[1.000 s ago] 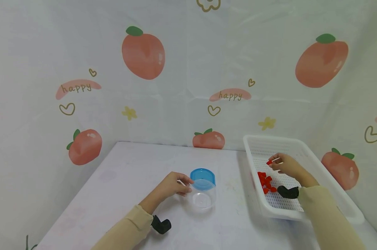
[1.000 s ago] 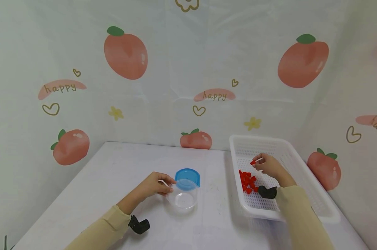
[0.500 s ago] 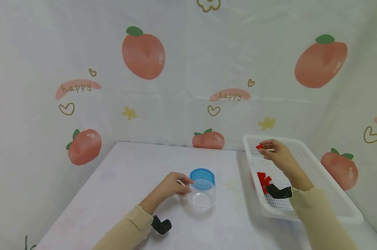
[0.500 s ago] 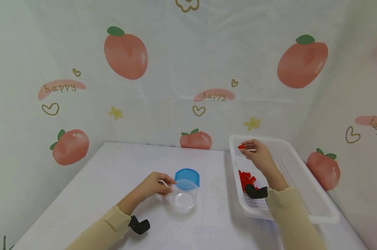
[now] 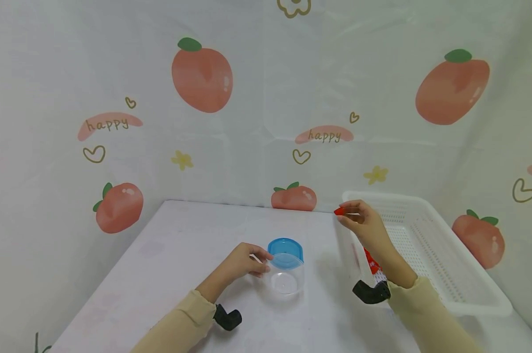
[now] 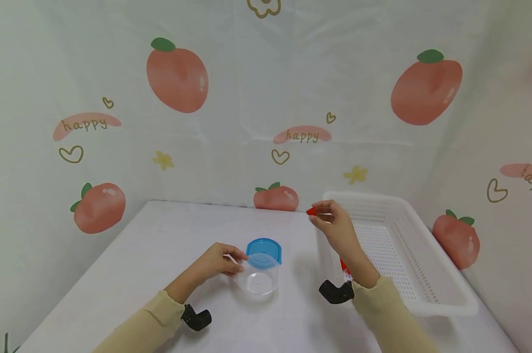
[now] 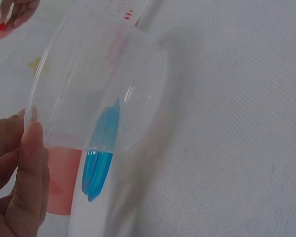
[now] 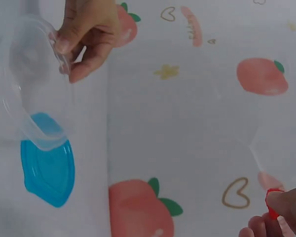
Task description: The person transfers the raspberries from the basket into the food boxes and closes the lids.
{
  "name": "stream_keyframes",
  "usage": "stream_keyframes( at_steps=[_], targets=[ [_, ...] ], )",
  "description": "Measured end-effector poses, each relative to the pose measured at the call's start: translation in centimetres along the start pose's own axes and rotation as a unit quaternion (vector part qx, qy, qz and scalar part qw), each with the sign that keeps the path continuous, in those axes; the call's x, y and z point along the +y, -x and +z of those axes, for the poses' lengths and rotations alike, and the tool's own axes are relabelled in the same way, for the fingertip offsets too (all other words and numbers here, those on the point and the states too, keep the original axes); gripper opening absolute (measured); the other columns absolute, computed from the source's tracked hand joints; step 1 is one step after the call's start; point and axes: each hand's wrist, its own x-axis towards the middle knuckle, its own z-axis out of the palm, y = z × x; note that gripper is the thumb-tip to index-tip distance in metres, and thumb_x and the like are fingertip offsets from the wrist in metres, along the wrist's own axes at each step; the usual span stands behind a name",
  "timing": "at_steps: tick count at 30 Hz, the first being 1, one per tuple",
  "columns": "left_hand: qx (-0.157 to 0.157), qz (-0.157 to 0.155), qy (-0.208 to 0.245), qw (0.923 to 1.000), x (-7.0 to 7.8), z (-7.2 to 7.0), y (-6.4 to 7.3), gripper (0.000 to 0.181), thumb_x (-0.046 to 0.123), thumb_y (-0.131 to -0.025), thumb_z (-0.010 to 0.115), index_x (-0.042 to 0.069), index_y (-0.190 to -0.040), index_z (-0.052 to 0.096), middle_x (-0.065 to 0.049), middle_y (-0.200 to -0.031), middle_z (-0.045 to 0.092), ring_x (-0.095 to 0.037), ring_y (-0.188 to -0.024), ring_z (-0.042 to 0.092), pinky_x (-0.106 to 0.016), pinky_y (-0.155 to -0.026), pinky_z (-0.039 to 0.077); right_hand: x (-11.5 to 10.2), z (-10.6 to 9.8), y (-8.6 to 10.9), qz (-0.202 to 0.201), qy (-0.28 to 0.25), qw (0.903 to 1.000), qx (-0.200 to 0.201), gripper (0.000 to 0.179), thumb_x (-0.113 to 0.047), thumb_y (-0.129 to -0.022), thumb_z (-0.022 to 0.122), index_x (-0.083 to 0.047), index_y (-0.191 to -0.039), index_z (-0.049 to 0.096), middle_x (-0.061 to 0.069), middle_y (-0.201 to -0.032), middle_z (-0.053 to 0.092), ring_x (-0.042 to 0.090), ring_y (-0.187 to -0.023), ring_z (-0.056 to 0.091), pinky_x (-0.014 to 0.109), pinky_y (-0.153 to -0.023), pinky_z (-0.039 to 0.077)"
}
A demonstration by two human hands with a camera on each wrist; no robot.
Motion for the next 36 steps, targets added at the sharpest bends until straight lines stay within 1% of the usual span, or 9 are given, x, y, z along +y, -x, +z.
stream_keyframes(
  at_steps=[4, 7, 14, 19, 22, 30, 36],
  targets=[
    [-0.005, 0.003, 0.003, 1.0, 0.0, -0.1, 0.0, 0.028, 0.004, -0.079, 0.077, -0.003, -0.105, 0.071, -0.006, -0.086, 0.059, -0.012, -0.063, 0.061, -0.027, -0.063, 0.059, -0.2, 1.7, 0.5, -0.011, -0.011, 0.9998, 0.011, 0.031, -0.01, -0.093, 0.063, 0.001, -0.121, 0.054, 0.019, -0.12, 0.06, 0.025, -0.106, 0.062, 0.01, -0.081, 0.05],
    [-0.007, 0.004, 0.003, 1.0, 0.1, -0.1, 0.0, 0.028, 0.003, -0.079, 0.077, -0.003, -0.105, 0.07, -0.007, -0.087, 0.059, -0.012, -0.063, 0.061, -0.027, -0.063, 0.059, -0.1, 3.0, 0.9, -0.008, -0.017, 0.9997, 0.019, 0.03, -0.009, -0.092, 0.065, 0.0, -0.119, 0.055, 0.018, -0.118, 0.061, 0.029, -0.106, 0.061, 0.011, -0.081, 0.05],
    [-0.009, 0.009, 0.003, 0.9999, 0.0, -0.2, 0.0, 0.028, 0.004, -0.079, 0.077, -0.003, -0.105, 0.07, -0.007, -0.087, 0.059, -0.012, -0.063, 0.061, -0.027, -0.063, 0.059, 0.4, 5.8, 2.2, 0.001, -0.035, 0.9991, 0.024, 0.028, -0.008, -0.091, 0.066, -0.004, -0.117, 0.055, 0.014, -0.115, 0.062, 0.027, -0.105, 0.061, 0.011, -0.082, 0.05],
    [-0.009, 0.013, 0.003, 0.9999, -0.1, -0.2, -0.1, 0.027, 0.004, -0.079, 0.077, -0.003, -0.105, 0.07, -0.007, -0.086, 0.06, -0.012, -0.063, 0.061, -0.027, -0.063, 0.059, 0.9, 7.6, 3.1, -0.014, -0.046, 0.9985, 0.025, 0.027, -0.006, -0.088, 0.069, -0.004, -0.113, 0.058, 0.013, -0.111, 0.064, 0.025, -0.1, 0.062, 0.013, -0.082, 0.051],
    [-0.006, 0.009, 0.001, 0.9999, 0.0, -0.1, -0.1, 0.027, 0.004, -0.079, 0.077, -0.003, -0.105, 0.071, -0.006, -0.086, 0.06, -0.012, -0.063, 0.061, -0.027, -0.063, 0.059, 1.4, 8.6, 3.6, -0.023, -0.055, 0.998, 0.02, 0.027, -0.005, -0.087, 0.07, -0.004, -0.111, 0.06, 0.012, -0.108, 0.065, 0.023, -0.096, 0.063, 0.014, -0.081, 0.052],
    [-0.006, 0.002, 0.0, 1.0, -0.1, -0.1, -0.2, 0.026, 0.004, -0.08, 0.076, -0.003, -0.105, 0.07, -0.007, -0.085, 0.059, -0.012, -0.063, 0.061, -0.027, -0.064, 0.059, 2.6, 10.5, 4.7, -0.011, -0.097, 0.9953, -0.006, 0.026, -0.005, -0.086, 0.071, -0.003, -0.11, 0.06, 0.01, -0.104, 0.064, 0.019, -0.094, 0.061, 0.014, -0.081, 0.052],
    [-0.009, 0.01, 0.003, 0.9999, -0.1, -0.1, -0.2, 0.027, 0.005, -0.08, 0.077, -0.003, -0.105, 0.07, -0.006, -0.085, 0.059, -0.012, -0.063, 0.062, -0.027, -0.064, 0.059, 3.3, 11.5, 4.9, -0.009, -0.102, 0.9946, -0.016, 0.025, -0.003, -0.084, 0.072, -0.004, -0.107, 0.061, 0.01, -0.101, 0.065, 0.017, -0.09, 0.062, 0.014, -0.079, 0.053]
  ],
)
